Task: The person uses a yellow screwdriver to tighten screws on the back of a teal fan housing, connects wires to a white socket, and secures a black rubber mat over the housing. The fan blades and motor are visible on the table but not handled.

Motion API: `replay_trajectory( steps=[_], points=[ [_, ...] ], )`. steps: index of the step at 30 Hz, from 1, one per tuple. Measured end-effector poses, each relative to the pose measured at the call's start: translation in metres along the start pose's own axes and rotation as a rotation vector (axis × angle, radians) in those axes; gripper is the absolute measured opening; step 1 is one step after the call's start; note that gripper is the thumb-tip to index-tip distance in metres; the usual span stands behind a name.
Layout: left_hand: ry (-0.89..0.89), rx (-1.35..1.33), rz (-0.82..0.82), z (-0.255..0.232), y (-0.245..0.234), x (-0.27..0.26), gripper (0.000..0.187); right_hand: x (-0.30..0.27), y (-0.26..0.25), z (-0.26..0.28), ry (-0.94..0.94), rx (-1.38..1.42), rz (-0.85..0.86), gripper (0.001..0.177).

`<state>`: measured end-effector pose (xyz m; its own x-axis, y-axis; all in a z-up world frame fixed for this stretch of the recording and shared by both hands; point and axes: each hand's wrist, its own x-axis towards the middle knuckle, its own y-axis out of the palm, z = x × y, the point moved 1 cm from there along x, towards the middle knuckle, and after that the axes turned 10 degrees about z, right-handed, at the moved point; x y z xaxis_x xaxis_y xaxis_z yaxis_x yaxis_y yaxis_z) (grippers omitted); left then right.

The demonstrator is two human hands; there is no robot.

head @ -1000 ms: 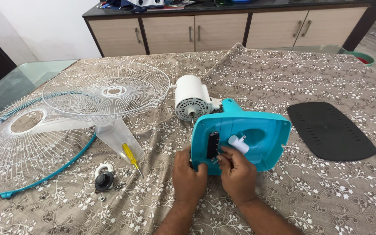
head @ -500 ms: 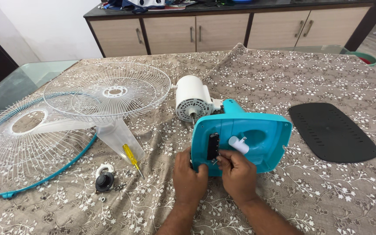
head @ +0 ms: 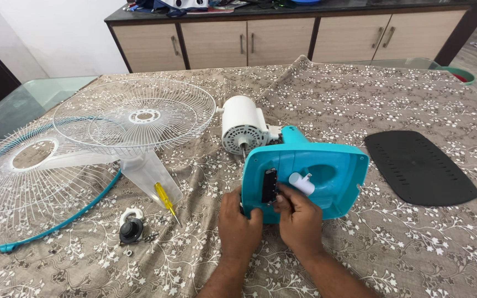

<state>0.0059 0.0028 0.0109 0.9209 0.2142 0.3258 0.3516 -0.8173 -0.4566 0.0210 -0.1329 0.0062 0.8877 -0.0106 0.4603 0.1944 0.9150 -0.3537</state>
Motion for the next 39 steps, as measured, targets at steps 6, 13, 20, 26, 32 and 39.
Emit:
replay_trajectory(
  steps=[6, 13, 20, 26, 32, 39],
  points=[
    [0.082, 0.019, -0.047, 0.002, 0.001, 0.000, 0.047, 0.004, 0.002, 0.001, 0.071, 0.022, 0.001, 0.012],
    [0.062, -0.018, -0.018, -0.001, 0.000, -0.001, 0.050, 0.007, 0.002, 0.006, 0.036, -0.186, -0.064, 0.006],
    [0.051, -0.001, -0.023, 0.002, 0.001, 0.001, 0.051, 0.010, 0.006, 0.010, 0.063, -0.185, -0.088, 0.006],
    [-0.017, 0.011, 0.008, 0.004, 0.002, 0.001, 0.046, 0.004, -0.006, 0.014, 0.059, -0.020, 0.001, 0.022],
    [0.045, 0.015, -0.015, 0.002, 0.001, -0.001, 0.045, -0.005, -0.014, 0.019, 0.017, -0.007, 0.031, 0.026],
    [-0.002, -0.086, -0.017, -0.002, -0.002, -0.005, 0.055, -0.011, -0.036, 0.023, 0.152, -0.047, 0.088, 0.018]
  ],
)
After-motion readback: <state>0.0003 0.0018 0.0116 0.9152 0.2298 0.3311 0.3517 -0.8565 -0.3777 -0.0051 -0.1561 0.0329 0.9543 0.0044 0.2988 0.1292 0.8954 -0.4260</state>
